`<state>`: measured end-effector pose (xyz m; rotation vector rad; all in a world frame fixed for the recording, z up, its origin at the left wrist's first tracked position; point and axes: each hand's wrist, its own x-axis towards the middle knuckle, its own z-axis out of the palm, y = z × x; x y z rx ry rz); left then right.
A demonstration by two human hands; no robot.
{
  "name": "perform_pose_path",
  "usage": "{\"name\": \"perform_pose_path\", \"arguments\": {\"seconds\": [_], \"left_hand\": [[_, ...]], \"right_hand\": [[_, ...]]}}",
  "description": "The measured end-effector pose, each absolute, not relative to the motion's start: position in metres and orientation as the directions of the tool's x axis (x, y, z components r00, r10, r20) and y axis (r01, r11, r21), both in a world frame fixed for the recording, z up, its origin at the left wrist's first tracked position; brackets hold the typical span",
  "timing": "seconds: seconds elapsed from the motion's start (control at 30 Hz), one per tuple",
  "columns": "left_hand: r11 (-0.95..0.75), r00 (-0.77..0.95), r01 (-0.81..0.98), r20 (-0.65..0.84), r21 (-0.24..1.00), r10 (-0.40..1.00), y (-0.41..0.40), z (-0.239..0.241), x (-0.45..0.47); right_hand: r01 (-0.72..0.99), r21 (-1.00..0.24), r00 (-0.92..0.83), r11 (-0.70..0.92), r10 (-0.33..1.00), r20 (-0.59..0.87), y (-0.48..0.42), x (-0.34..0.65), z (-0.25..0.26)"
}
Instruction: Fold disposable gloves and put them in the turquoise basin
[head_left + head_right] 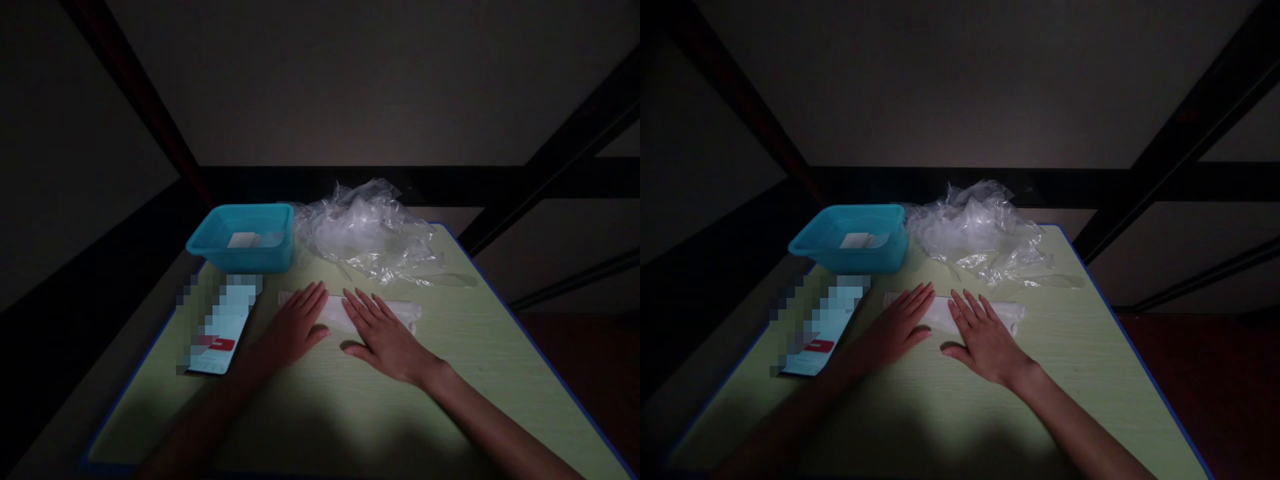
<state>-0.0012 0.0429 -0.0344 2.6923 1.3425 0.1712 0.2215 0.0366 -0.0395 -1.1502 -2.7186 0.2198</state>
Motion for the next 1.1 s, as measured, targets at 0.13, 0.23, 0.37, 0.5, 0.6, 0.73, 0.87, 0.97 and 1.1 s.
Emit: {"name": "perform_pose_path", "arguments": {"seconds": [0.13, 0.23, 0.37, 0.5, 0.6, 0.73, 0.87, 0.97, 1.1], "left_hand": [[-0.502, 0.494, 0.849, 0.089, 0.166, 0.865, 0.051, -0.033, -0.025], [-0.381, 0.369, 0.916, 0.106, 0.128, 0.923, 0.057, -0.027, -0.035], [-0.222, 0.216, 0.968, 0.061, 0.121, 0.974, 0.059, -0.014, -0.034], [-0.142, 0.149, 0.973, -0.027, 0.184, 0.988, 0.056, -0.003, -0.029], [-0.117, 0.138, 0.961, -0.069, 0.252, 0.988, 0.055, 0.0, -0.029], [-0.062, 0.094, 0.924, -0.067, 0.377, 0.993, 0.055, 0.004, -0.03], [-0.004, -0.02, 0.836, 0.037, 0.549, 0.999, 0.059, 0.005, -0.036], [-0.018, -0.138, 0.713, 0.165, 0.701, 0.977, 0.063, 0.004, -0.044], [-0.044, -0.21, 0.585, 0.204, 0.81, 0.956, 0.066, 0.004, -0.049]], "right_hand": [[0.697, -0.201, -0.685, 0.688, 0.722, 0.095, 0.037, 0.221, -0.039], [0.698, -0.206, -0.684, 0.685, 0.724, 0.09, 0.036, 0.222, -0.038], [0.696, -0.211, -0.683, 0.686, 0.723, 0.097, 0.036, 0.222, -0.037], [0.677, -0.236, -0.69, 0.697, 0.713, 0.125, 0.035, 0.222, -0.035], [0.673, -0.256, -0.693, 0.694, 0.712, 0.112, 0.035, 0.225, -0.031], [0.653, -0.303, -0.7, 0.694, 0.706, 0.107, 0.038, 0.235, -0.021], [0.622, -0.34, -0.721, 0.705, 0.685, 0.103, 0.042, 0.247, -0.012], [0.587, -0.336, -0.756, 0.736, 0.647, 0.096, 0.042, 0.249, -0.007], [0.526, -0.339, -0.791, 0.78, 0.595, 0.141, 0.04, 0.241, -0.006]]}}
